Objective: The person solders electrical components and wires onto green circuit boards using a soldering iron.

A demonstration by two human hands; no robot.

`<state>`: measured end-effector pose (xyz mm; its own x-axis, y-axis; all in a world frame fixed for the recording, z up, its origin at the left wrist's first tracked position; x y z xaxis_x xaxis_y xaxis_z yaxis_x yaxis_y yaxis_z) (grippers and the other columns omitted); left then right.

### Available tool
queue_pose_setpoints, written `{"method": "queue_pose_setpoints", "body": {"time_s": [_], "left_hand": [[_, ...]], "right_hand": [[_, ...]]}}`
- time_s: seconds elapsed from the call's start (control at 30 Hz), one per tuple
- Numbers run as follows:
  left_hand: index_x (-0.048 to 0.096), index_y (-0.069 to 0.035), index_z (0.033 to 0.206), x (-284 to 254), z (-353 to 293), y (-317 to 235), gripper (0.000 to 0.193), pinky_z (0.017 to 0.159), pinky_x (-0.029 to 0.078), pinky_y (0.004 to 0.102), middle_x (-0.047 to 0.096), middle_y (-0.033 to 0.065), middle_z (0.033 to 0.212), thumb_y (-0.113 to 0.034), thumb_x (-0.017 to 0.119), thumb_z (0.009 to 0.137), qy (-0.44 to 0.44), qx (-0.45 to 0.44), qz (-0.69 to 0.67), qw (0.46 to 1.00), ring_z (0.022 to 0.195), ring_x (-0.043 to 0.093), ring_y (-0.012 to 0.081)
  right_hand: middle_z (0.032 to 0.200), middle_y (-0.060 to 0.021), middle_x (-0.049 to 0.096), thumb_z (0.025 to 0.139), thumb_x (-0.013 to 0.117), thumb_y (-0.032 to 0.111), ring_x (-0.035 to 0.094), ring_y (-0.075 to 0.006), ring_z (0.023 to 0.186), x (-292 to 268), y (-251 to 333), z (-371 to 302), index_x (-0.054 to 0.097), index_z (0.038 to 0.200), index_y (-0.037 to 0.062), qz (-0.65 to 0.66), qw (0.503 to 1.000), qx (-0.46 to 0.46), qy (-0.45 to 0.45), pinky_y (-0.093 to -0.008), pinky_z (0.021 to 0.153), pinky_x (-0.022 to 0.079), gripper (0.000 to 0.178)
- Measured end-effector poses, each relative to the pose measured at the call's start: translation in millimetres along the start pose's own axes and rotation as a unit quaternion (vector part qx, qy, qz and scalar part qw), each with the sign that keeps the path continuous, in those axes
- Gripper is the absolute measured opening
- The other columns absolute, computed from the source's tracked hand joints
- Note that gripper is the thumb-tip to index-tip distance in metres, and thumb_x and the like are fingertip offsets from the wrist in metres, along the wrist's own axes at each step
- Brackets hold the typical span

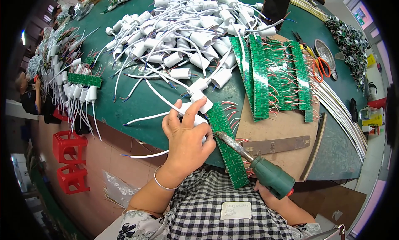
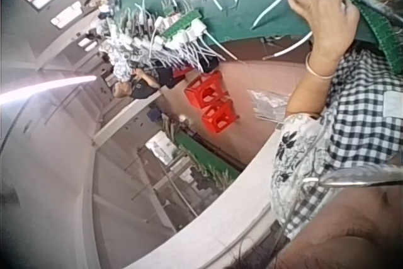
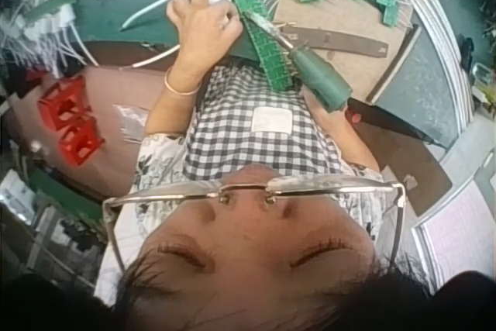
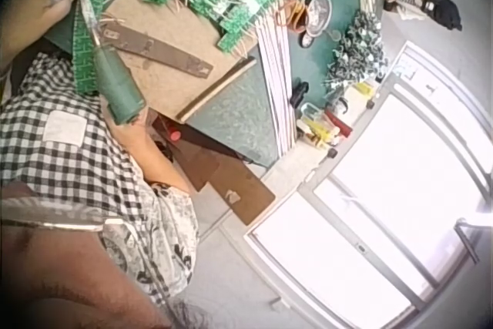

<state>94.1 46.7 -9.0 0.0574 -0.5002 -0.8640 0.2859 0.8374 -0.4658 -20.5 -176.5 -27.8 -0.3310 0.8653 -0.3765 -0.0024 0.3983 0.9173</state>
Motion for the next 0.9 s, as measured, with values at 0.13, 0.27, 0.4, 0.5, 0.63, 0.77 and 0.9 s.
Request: {"method": "queue_pose_setpoints", "body": {"time_s": [0.13,0.27,0.4,0.5,0.63,0.77,0.9], "left_hand": [[0.059,-0.011,0.065,1.9,4.1,1.0,0.008,0.102,0.013,0.0522,0.040,0.0044,0.137,-0.009,0.066,0.062,-0.002,0.003,0.000,1.000,0.126,0.023,0.0434],[0.060,-0.011,0.065,-8.8,-3.1,7.5,0.007,0.100,0.016,0.0534,0.041,0.0042,0.136,-0.012,0.066,0.062,-0.024,-0.027,0.031,0.999,0.126,0.024,0.0431],[0.062,-0.008,0.065,0.3,-4.3,2.5,0.010,0.094,0.022,0.0538,0.040,0.0057,0.135,-0.018,0.065,0.063,-0.041,0.015,-0.006,0.999,0.122,0.029,0.0412],[0.062,-0.007,0.066,5.0,-3.0,1.2,0.010,0.095,0.021,0.0539,0.038,0.0064,0.136,-0.017,0.064,0.065,-0.070,0.019,-0.011,0.997,0.123,0.028,0.0412],[0.063,-0.006,0.068,4.0,-14.0,3.4,0.011,0.097,0.021,0.0546,0.036,0.0065,0.138,-0.017,0.063,0.066,-0.074,0.020,-0.024,0.997,0.124,0.026,0.0426],[0.063,-0.008,0.069,6.3,-13.8,5.1,0.010,0.096,0.022,0.0549,0.033,0.0051,0.138,-0.018,0.065,0.067,-0.076,0.025,-0.013,0.997,0.123,0.026,0.0445],[0.063,-0.008,0.070,4.1,-13.9,4.1,0.011,0.096,0.022,0.0548,0.034,0.0053,0.138,-0.018,0.065,0.068,-0.100,0.037,-0.012,0.994,0.122,0.027,0.0446]], "right_hand": [[0.076,-0.0102,0.057,0.082,0.047,-0.002,0.056,-0.0174,0.066,-4.1,-3.1,1.2,0.050,0.107,-0.0043,-0.011,1.000,-0.016,-0.018,-0.0308,0.063,0.048,0.025],[0.076,-0.0106,0.060,0.086,0.049,0.008,0.057,-0.0180,0.067,-1.8,-5.9,1.0,0.045,0.118,-0.0025,0.137,0.982,0.067,-0.109,-0.0317,0.068,0.047,0.034],[0.095,-0.0110,0.060,0.086,0.055,0.017,0.057,-0.0140,0.066,-5.5,-16.1,-14.7,0.044,0.121,-0.0018,0.272,0.923,0.068,-0.262,-0.0271,0.065,0.047,0.041],[0.111,-0.0138,0.053,0.087,0.055,0.024,0.056,-0.0160,0.068,-12.3,-32.3,-13.7,0.036,0.128,0.0003,0.243,0.929,0.000,-0.278,-0.0251,0.052,0.047,0.051],[0.089,-0.0139,0.056,0.088,0.055,0.029,0.054,-0.0187,0.059,-15.3,-11.1,0.0,0.047,0.106,-0.0010,0.239,0.930,-0.007,-0.280,-0.0289,0.050,0.047,0.036],[0.066,-0.0140,0.060,0.088,0.056,0.034,0.053,-0.0214,0.050,-25.3,9.6,-0.8,0.058,0.083,-0.0022,0.224,0.923,-0.002,-0.313,-0.0328,0.048,0.046,0.037],[0.078,-0.0168,0.061,0.087,0.057,0.034,0.059,-0.0290,0.067,-48.2,-12.3,-12.9,0.058,0.093,-0.0023,0.106,0.912,0.087,-0.387,-0.0401,0.060,0.049,0.037]]}}
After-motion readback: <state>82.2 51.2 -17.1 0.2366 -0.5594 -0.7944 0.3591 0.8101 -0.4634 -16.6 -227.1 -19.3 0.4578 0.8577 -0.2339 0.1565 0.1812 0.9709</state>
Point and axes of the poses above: each hand's wrist, its own z-axis towards the middle knuckle, its own x-axis out of the palm, y = z × x, the point moved 4 cm from there along z, towards the middle knuckle
